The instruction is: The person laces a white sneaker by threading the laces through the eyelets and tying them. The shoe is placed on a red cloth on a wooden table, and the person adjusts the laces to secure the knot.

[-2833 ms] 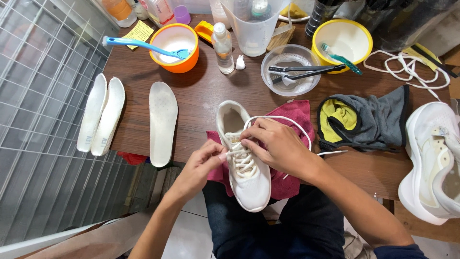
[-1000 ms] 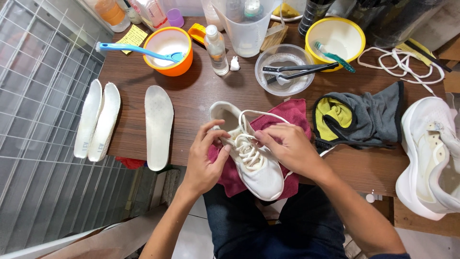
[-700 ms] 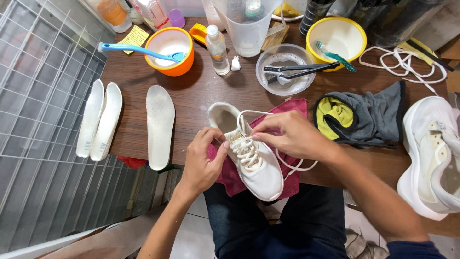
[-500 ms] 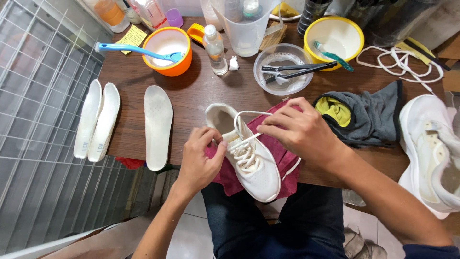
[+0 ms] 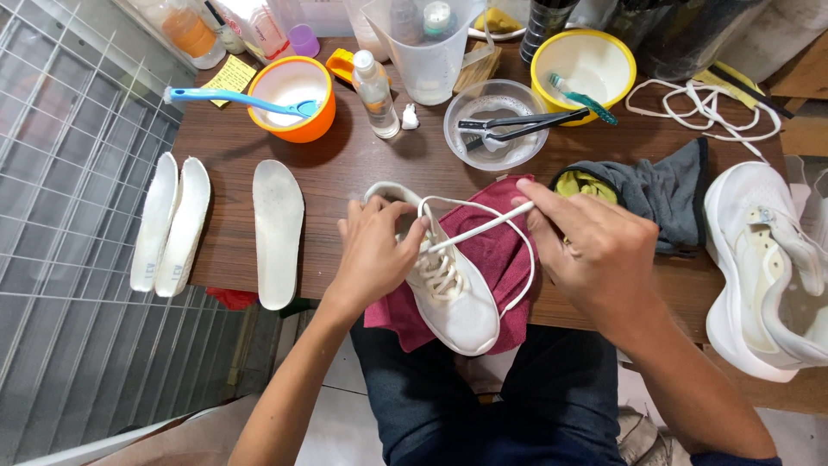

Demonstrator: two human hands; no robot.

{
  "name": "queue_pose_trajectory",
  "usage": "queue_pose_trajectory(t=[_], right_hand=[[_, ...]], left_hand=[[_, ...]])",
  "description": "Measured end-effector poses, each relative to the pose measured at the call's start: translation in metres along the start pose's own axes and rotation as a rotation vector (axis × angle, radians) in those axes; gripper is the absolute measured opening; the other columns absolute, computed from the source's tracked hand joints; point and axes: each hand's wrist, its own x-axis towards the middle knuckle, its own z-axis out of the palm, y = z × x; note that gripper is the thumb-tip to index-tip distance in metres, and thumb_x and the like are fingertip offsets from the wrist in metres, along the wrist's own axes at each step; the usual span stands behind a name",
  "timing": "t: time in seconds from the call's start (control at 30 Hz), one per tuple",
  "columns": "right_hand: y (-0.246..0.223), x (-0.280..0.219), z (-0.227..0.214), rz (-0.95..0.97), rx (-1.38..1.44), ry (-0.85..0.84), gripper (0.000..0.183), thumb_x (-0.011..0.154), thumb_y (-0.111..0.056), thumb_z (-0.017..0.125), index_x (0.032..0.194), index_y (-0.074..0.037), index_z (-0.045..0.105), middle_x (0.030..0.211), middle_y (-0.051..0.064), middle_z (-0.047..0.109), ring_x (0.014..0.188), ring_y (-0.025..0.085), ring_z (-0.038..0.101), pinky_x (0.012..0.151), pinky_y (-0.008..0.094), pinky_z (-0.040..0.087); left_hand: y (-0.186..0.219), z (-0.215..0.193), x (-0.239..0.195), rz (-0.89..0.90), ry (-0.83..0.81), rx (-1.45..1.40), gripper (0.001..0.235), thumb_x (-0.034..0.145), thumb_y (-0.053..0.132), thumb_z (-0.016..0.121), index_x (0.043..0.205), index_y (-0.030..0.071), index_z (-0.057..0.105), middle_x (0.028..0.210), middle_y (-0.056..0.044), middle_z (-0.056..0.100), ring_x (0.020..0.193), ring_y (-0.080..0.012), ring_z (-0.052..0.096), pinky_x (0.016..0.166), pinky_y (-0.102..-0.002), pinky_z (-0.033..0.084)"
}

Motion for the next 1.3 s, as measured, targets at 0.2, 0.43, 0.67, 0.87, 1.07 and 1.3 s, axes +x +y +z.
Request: queue_pose_trajectory(t=[0.2, 0.43, 0.67, 0.87, 1.07, 1.3], right_hand=[[-0.009, 0.019, -0.031, 0.304, 0.761, -0.124, 0.027, 0.089, 0.003, 0.071, 0.115, -0.003, 0.076, 0.105, 0.015, 0.074, 0.081, 0.023, 0.073, 0.069, 0.034, 0.062], [-0.011, 0.022, -0.026, 0.424, 0.964, -0.099, 0.022, 0.091, 0.01, 0.07, 0.112, 0.003, 0.075, 0.096, 0.018, 0.074, 0.077, 0.021, 0.073, 0.063, 0.03, 0.063], [0.001, 0.015, -0.025, 0.745, 1.172, -0.05, 0.022, 0.093, 0.002, 0.07, 0.115, -0.001, 0.068, 0.099, 0.014, 0.075, 0.09, 0.013, 0.07, 0.088, 0.029, 0.062], [0.01, 0.021, -0.034, 0.892, 1.288, 0.031, 0.024, 0.103, -0.004, 0.059, 0.126, -0.007, 0.05, 0.11, 0.02, 0.072, 0.097, 0.026, 0.075, 0.09, 0.031, 0.064], [0.013, 0.019, -0.041, 0.592, 0.943, 0.186, 0.03, 0.12, 0.005, 0.049, 0.141, -0.005, 0.032, 0.118, 0.032, 0.067, 0.104, 0.031, 0.069, 0.099, 0.039, 0.062], [0.062, -0.002, -0.037, 0.616, 0.874, 0.467, 0.007, 0.123, 0.002, 0.051, 0.124, 0.0, 0.044, 0.121, 0.024, 0.065, 0.103, 0.028, 0.069, 0.099, 0.037, 0.069]], left_hand=[[-0.011, 0.018, -0.001, -0.07, -0.034, -0.307, 0.018, 0.093, 0.035, 0.063, 0.092, 0.017, 0.066, 0.107, -0.003, 0.067, 0.113, -0.0284, 0.056, 0.098, -0.05, 0.029], [0.005, 0.009, -0.018, -0.025, 0.065, -0.524, 0.021, 0.092, 0.021, 0.07, 0.108, 0.017, 0.057, 0.102, -0.002, 0.079, 0.107, -0.022, 0.073, 0.097, -0.041, 0.041], [0.005, -0.059, -0.065, 0.043, 0.376, -0.898, 0.013, 0.097, 0.012, 0.064, 0.109, 0.007, 0.062, 0.099, -0.012, 0.07, 0.099, -0.0208, 0.067, 0.094, -0.04, 0.054], [-0.085, -0.066, -0.11, -0.212, 0.613, -1.2, 0.012, 0.101, 0.002, 0.06, 0.111, 0.003, 0.065, 0.105, -0.01, 0.069, 0.098, -0.0201, 0.066, 0.093, -0.028, 0.057], [-0.136, -0.062, -0.14, -0.449, 0.867, -1.205, 0.011, 0.099, -0.001, 0.062, 0.106, 0.006, 0.066, 0.1, -0.007, 0.07, 0.087, -0.0146, 0.071, 0.076, -0.02, 0.064], [-0.152, -0.051, -0.149, -0.659, 0.908, -1.069, 0.018, 0.097, 0.004, 0.061, 0.114, 0.006, 0.068, 0.1, -0.002, 0.069, 0.085, -0.0067, 0.067, 0.078, -0.018, 0.057]])
